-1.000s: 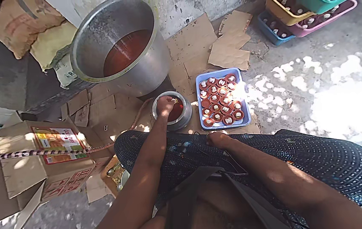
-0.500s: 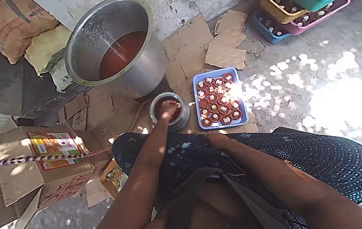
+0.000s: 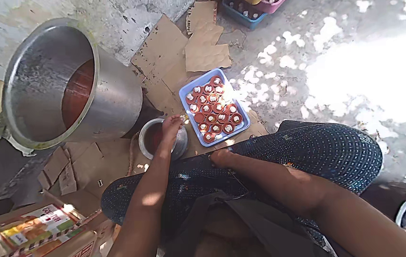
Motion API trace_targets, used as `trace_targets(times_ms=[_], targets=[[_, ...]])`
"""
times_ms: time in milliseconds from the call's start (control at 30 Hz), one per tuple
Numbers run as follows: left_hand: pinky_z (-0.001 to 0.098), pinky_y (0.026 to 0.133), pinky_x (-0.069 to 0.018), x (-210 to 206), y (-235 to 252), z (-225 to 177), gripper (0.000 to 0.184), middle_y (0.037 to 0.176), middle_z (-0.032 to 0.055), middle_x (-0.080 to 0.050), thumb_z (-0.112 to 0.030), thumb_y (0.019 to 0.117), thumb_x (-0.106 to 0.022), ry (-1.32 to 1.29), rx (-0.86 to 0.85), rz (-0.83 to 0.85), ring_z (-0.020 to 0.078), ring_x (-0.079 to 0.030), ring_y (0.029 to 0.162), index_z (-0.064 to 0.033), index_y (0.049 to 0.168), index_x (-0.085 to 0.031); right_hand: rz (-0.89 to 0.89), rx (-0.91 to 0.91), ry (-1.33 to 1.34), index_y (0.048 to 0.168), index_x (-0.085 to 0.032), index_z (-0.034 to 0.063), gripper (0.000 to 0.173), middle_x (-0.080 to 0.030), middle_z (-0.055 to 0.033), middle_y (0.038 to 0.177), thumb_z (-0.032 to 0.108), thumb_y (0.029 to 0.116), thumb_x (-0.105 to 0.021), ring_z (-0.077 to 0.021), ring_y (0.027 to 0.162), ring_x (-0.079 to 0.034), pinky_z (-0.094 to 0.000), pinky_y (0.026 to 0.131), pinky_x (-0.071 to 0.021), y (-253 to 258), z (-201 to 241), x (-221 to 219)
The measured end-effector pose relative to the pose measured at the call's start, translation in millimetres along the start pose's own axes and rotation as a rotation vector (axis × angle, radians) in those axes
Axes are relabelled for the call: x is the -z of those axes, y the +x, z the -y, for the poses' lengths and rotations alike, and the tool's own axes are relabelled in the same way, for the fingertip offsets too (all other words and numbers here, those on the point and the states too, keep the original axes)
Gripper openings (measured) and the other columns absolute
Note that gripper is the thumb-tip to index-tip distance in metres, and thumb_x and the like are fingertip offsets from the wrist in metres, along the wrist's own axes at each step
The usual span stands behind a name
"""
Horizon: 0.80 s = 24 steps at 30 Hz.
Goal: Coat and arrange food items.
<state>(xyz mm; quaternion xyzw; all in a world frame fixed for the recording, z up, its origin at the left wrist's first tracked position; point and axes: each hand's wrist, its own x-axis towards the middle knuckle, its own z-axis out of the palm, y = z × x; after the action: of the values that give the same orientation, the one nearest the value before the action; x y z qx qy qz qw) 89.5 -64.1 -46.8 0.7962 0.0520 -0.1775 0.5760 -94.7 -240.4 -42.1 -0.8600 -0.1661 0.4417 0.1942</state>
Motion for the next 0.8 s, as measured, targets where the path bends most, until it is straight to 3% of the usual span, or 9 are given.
trace_targets(times_ms=[100, 167, 233, 333, 533, 800], targets=[[0.0407, 0.082, -0.0626, -35.7, 26.4, 4.3, 0.036, 0.110, 0.0181, -0.071, -0.011, 0.0953, -0.072, 0.233, -0.092, 0.076, 0.0230, -0.073, 0.090, 0.0039, 0.126, -0.063, 0.019, -0.015, 0.025, 0.120, -0.063, -0.0064, 0.038, -0.064, -0.0305, 0.124, 0.029, 0.1066, -0.056, -0.0491, 0.120, -0.062, -0.0695, 0.093, -0.0502, -1.0, -4.7, 6.1], [0.0441, 0.089, -0.0612, -55.4, 44.9, 9.1, 0.037, 0.110, 0.0165, -0.073, -0.016, 0.0930, -0.074, 0.490, -0.124, 0.080, 0.0242, -0.074, 0.095, 0.0018, 0.124, -0.067, 0.027, -0.024, 0.048, 0.121, -0.063, -0.0059, 0.037, -0.064, -0.0301, 0.124, 0.027, 0.1061, -0.057, -0.0486, 0.119, -0.062, -0.0692, 0.092, -0.0505, -1.2, -6.9, 9.4], [0.0513, 0.097, -0.0571, -72.7, 60.2, 12.5, 0.034, 0.113, 0.0142, -0.074, -0.020, 0.0920, -0.073, 0.766, -0.100, 0.072, 0.0277, -0.072, 0.105, -0.0032, 0.121, -0.071, 0.038, -0.032, 0.065, 0.122, -0.063, -0.0045, 0.036, -0.065, -0.0293, 0.124, 0.026, 0.1054, -0.058, -0.0477, 0.118, -0.063, -0.0682, 0.092, -0.0508, -0.5, -8.6, 12.1], [0.0602, 0.101, -0.0534, -91.4, 76.9, 25.0, 0.032, 0.121, 0.0158, -0.072, -0.024, 0.0916, -0.072, 1.007, -0.018, 0.094, 0.0348, -0.067, 0.118, -0.0080, 0.119, -0.073, 0.047, -0.035, 0.106, 0.123, -0.063, -0.0033, 0.035, -0.065, -0.0276, 0.125, 0.027, 0.1054, -0.058, -0.0461, 0.119, -0.063, -0.0664, 0.093, -0.0512, -1.0, -12.9, 12.1], [0.0619, 0.098, -0.0539, -108.4, 88.7, 45.9, 0.027, 0.120, 0.0172, -0.073, -0.025, 0.0968, -0.065, 1.120, 0.035, 0.127, 0.0362, -0.068, 0.117, -0.0086, 0.115, -0.075, 0.016, -0.014, 0.192, 0.119, -0.066, 0.0007, 0.032, -0.068, -0.0232, 0.121, 0.028, 0.1039, -0.058, -0.0424, 0.117, -0.065, -0.0655, 0.090, -0.0522, 0.3, -24.5, 6.7], [0.0602, 0.100, -0.0536, -109.1, 88.4, 62.0, 0.029, 0.120, 0.0164, -0.073, -0.028, 0.0994, -0.062, 1.066, 0.004, 0.102, 0.0351, -0.068, 0.118, -0.0067, 0.114, -0.075, 0.044, -0.035, 0.223, 0.115, -0.067, 0.0010, 0.030, -0.068, -0.0226, 0.118, 0.027, 0.1026, -0.060, -0.0423, 0.115, -0.066, -0.0652, 0.089, -0.0527, 0.7, -27.0, 11.0]])
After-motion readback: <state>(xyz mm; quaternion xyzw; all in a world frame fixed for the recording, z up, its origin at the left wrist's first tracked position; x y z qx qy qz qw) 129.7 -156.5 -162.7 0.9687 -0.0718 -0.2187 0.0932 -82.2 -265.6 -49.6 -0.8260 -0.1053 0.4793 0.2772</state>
